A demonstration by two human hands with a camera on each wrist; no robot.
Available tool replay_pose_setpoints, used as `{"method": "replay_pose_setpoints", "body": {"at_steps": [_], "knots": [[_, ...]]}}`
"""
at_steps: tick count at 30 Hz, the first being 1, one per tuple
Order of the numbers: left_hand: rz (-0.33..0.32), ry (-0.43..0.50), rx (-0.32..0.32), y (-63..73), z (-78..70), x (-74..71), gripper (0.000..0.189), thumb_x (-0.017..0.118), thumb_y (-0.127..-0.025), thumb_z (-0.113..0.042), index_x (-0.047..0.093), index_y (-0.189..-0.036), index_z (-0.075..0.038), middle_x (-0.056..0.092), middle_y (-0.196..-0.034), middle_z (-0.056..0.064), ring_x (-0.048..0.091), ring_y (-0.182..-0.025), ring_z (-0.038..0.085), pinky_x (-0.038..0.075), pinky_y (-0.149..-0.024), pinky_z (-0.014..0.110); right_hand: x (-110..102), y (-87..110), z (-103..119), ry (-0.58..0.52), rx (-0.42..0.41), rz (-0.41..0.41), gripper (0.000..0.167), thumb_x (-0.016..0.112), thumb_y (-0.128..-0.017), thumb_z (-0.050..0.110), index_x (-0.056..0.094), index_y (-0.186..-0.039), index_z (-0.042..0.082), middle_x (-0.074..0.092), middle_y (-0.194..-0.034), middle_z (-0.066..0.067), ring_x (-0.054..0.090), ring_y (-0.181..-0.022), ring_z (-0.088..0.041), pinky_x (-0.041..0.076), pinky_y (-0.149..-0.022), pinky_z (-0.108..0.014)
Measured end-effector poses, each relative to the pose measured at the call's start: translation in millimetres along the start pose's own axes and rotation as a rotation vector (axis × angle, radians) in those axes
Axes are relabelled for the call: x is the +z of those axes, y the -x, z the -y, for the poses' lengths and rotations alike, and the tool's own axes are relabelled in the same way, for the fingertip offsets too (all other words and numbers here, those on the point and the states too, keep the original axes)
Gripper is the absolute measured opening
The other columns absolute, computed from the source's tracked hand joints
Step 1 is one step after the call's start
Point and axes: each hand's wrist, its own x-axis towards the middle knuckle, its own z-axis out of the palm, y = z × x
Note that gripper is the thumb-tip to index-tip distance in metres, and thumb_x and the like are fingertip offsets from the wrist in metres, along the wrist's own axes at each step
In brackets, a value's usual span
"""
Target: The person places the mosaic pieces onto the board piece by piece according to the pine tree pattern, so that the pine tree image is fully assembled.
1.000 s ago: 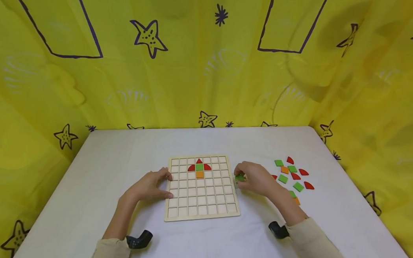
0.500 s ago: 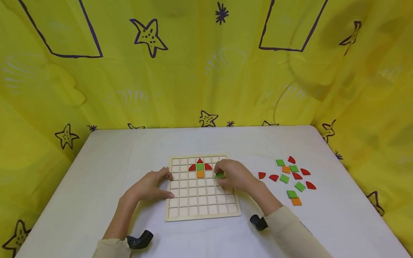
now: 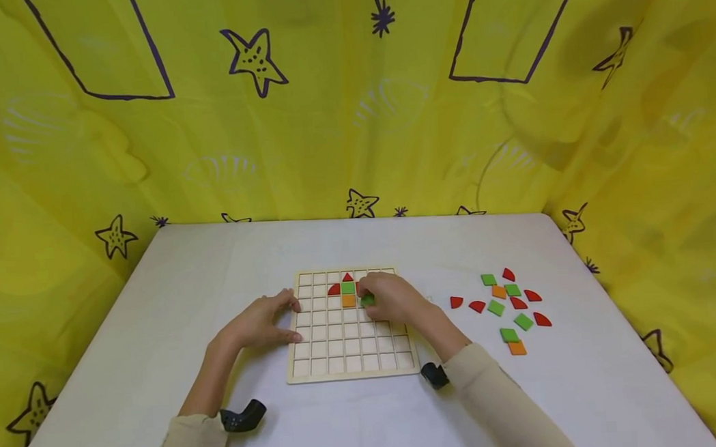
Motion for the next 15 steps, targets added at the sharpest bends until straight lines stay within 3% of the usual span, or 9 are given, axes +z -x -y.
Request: {"method": "replay_pose_setpoints", "body": {"at_steps": [8, 15], "knots": [[-0.001, -0.006, 0.032, 0.1, -0.4, -1.4, 0.043, 0.09, -0.08, -0.021, 0.059, -0.108, -0.011, 0.064, -0.126, 0.01, 0.058, -0.122, 0.029, 0.017, -0.125, 0.061, 3.5, -5.9, 1.8, 0.021, -0.009, 0.027, 0.021, 0.073, -0.087, 0.008, 0.073, -0.108, 0.011, 0.067, -0.105, 0.002, 0.061, -0.097, -0.016, 0.056, -0.092, -0.037], [0.004, -0.014, 0.022, -0.7, -0.2, -1.5, 0.043, 0.09, -0.08, -0.022, 0.059, -0.109, -0.012, 0.063, -0.128, 0.009, 0.058, -0.123, 0.028, 0.018, -0.125, 0.06, 7.0, -8.5, 8.9, 0.016, -0.03, 0.02, 0.024, 0.072, -0.088, 0.004, 0.073, -0.112, 0.009, 0.068, -0.108, -0.001, 0.057, -0.094, -0.016, 0.055, -0.088, -0.035]]}}
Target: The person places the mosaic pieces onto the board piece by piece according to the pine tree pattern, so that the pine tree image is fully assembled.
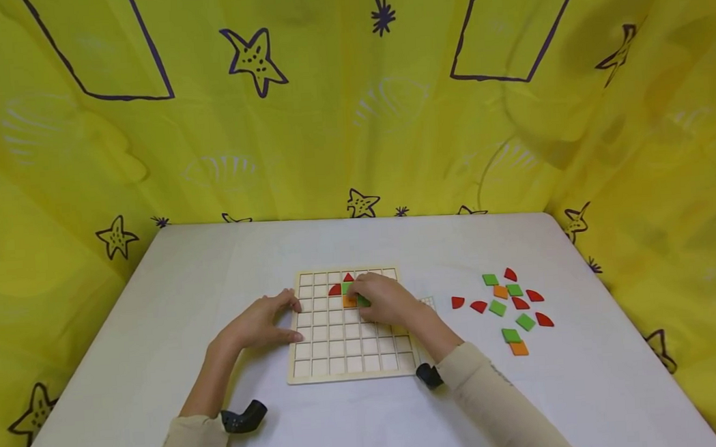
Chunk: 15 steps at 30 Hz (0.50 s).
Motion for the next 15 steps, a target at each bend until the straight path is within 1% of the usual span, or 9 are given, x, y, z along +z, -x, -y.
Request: {"method": "replay_pose_setpoints", "body": {"at_steps": [5, 9, 12, 15], "knots": [[-0.003, 0.011, 0.012, 0.8, -0.4, 0.2, 0.043, 0.09, -0.08, -0.022, 0.059, -0.109, -0.011, 0.063, -0.127, 0.009, 0.057, -0.125, 0.029, 0.018, -0.125, 0.06, 1.8, -0.8, 3.4, -0.022, 0.01, 0.012, 0.024, 0.072, -0.091, 0.004, 0.072, -0.114, 0.011, 0.068, -0.11, 0.001, 0.058, -0.095, -0.015, 0.055, -0.088, -0.034], [-0.009, 0.022, 0.026, 1.7, -1.7, -0.4, 0.043, 0.09, -0.08, -0.019, 0.059, -0.108, -0.01, 0.063, -0.126, 0.01, 0.056, -0.128, 0.03, 0.018, -0.124, 0.061, 2.9, 0.3, 5.1, -0.024, 0.022, 0.009, 0.024, 0.07, -0.092, 0.003, 0.072, -0.115, 0.011, 0.068, -0.11, 0.001, 0.06, -0.098, -0.015, 0.056, -0.09, -0.035], [-0.013, 0.02, 0.028, 1.7, -1.5, -0.6, 0.043, 0.09, -0.079, -0.019, 0.059, -0.108, -0.01, 0.063, -0.125, 0.01, 0.057, -0.127, 0.03, 0.018, -0.124, 0.062, 3.9, 0.5, 5.6, -0.022, 0.015, 0.002, 0.024, 0.07, -0.092, 0.003, 0.072, -0.115, 0.011, 0.068, -0.112, 0.001, 0.062, -0.102, -0.017, 0.056, -0.094, -0.037], [-0.014, 0.017, 0.029, 1.5, -0.3, -0.3, 0.043, 0.09, -0.08, -0.019, 0.059, -0.108, -0.01, 0.063, -0.125, 0.01, 0.057, -0.127, 0.03, 0.018, -0.124, 0.062, 5.4, -0.2, 6.3, -0.015, -0.01, 0.006, 0.022, 0.07, -0.093, 0.004, 0.072, -0.114, 0.011, 0.069, -0.114, 0.0, 0.062, -0.11, -0.02, 0.054, -0.1, -0.039]]}}
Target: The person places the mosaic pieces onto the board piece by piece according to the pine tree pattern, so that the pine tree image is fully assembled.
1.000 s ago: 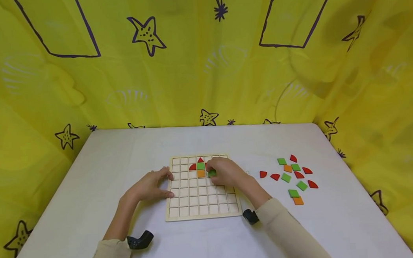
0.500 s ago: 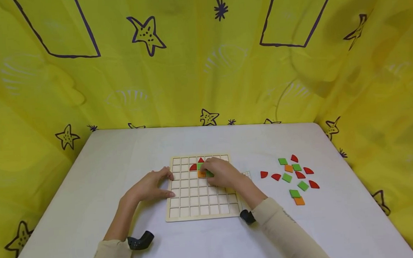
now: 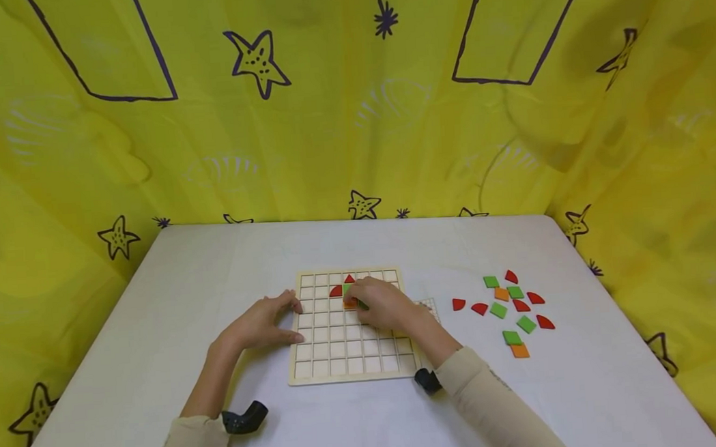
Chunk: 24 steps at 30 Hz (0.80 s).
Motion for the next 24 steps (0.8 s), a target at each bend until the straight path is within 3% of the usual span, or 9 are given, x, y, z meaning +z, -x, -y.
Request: {"method": "replay_pose_setpoints", "body": {"at_steps": [13, 24], "knots": [[0.001, 0.0, -0.005, 0.3, -0.1, 1.3, 0.042, 0.09, -0.08, -0.02, 0.059, -0.107, -0.01, 0.064, -0.125, 0.009, 0.057, -0.124, 0.029, 0.019, -0.124, 0.061, 2, 6.4, 2, 0.021, 0.008, 0.0, 0.023, 0.069, -0.095, 0.008, 0.074, -0.117, 0.012, 0.071, -0.118, 0.001, 0.062, -0.117, -0.02, 0.052, -0.105, -0.039], [-0.004, -0.008, -0.005, 0.1, 0.6, 1.4, 0.043, 0.09, -0.08, -0.021, 0.059, -0.107, -0.011, 0.064, -0.126, 0.01, 0.057, -0.125, 0.029, 0.019, -0.124, 0.061, -3, 31.4, -6, 0.016, -0.008, -0.088, 0.025, 0.067, -0.089, 0.001, 0.075, -0.112, 0.007, 0.073, -0.112, -0.004, 0.065, -0.112, -0.024, 0.055, -0.1, -0.043]]}}
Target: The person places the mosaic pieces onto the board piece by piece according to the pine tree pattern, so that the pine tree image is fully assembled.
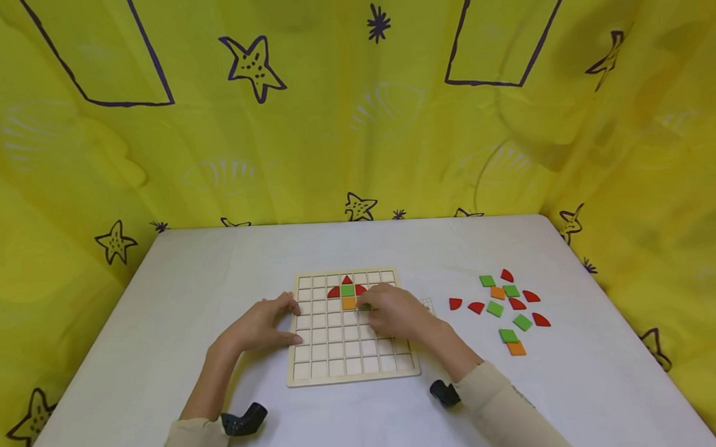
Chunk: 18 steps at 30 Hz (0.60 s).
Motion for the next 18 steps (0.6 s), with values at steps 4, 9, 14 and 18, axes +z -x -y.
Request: {"method": "replay_pose_setpoints", "body": {"at_steps": [4, 9, 14, 18], "knots": [[-0.003, -0.007, 0.002, 0.1, 0.0, 0.2, 0.043, 0.09, -0.08, -0.021, 0.059, -0.108, -0.011, 0.064, -0.125, 0.01, 0.058, -0.124, 0.029, 0.019, -0.124, 0.061, -6, 10.6, -3, 0.006, 0.023, -0.015, 0.024, 0.069, -0.09, 0.002, 0.075, -0.113, 0.006, 0.073, -0.113, -0.004, 0.064, -0.113, -0.025, 0.056, -0.1, -0.044], [0.0, -0.004, -0.001, 0.9, -0.8, 0.2, 0.043, 0.09, -0.08, -0.02, 0.058, -0.108, -0.01, 0.064, -0.126, 0.011, 0.058, -0.125, 0.03, 0.019, -0.124, 0.061, -11, 22.7, -8, 0.023, 0.081, -0.025, 0.023, 0.073, -0.09, 0.006, 0.074, -0.114, 0.007, 0.072, -0.115, -0.004, 0.064, -0.115, -0.027, 0.056, -0.099, -0.046], [0.003, -0.002, -0.002, 0.3, -0.8, 0.5, 0.043, 0.09, -0.08, -0.019, 0.058, -0.107, -0.01, 0.063, -0.128, 0.011, 0.057, -0.128, 0.031, 0.019, -0.124, 0.061, -14, 33.7, -14, 0.033, 0.114, -0.053, 0.023, 0.075, -0.09, 0.006, 0.074, -0.113, 0.008, 0.071, -0.117, -0.007, 0.064, -0.116, -0.03, 0.055, -0.1, -0.049], [0.004, -0.003, 0.001, -0.2, -0.4, 0.8, 0.043, 0.09, -0.08, -0.02, 0.058, -0.107, -0.01, 0.062, -0.127, 0.011, 0.057, -0.127, 0.03, 0.019, -0.124, 0.061, -17, 43.3, -20, 0.022, 0.123, -0.089, 0.024, 0.074, -0.088, 0.003, 0.074, -0.112, 0.007, 0.071, -0.116, -0.008, 0.064, -0.114, -0.03, 0.057, -0.097, -0.049]]}}
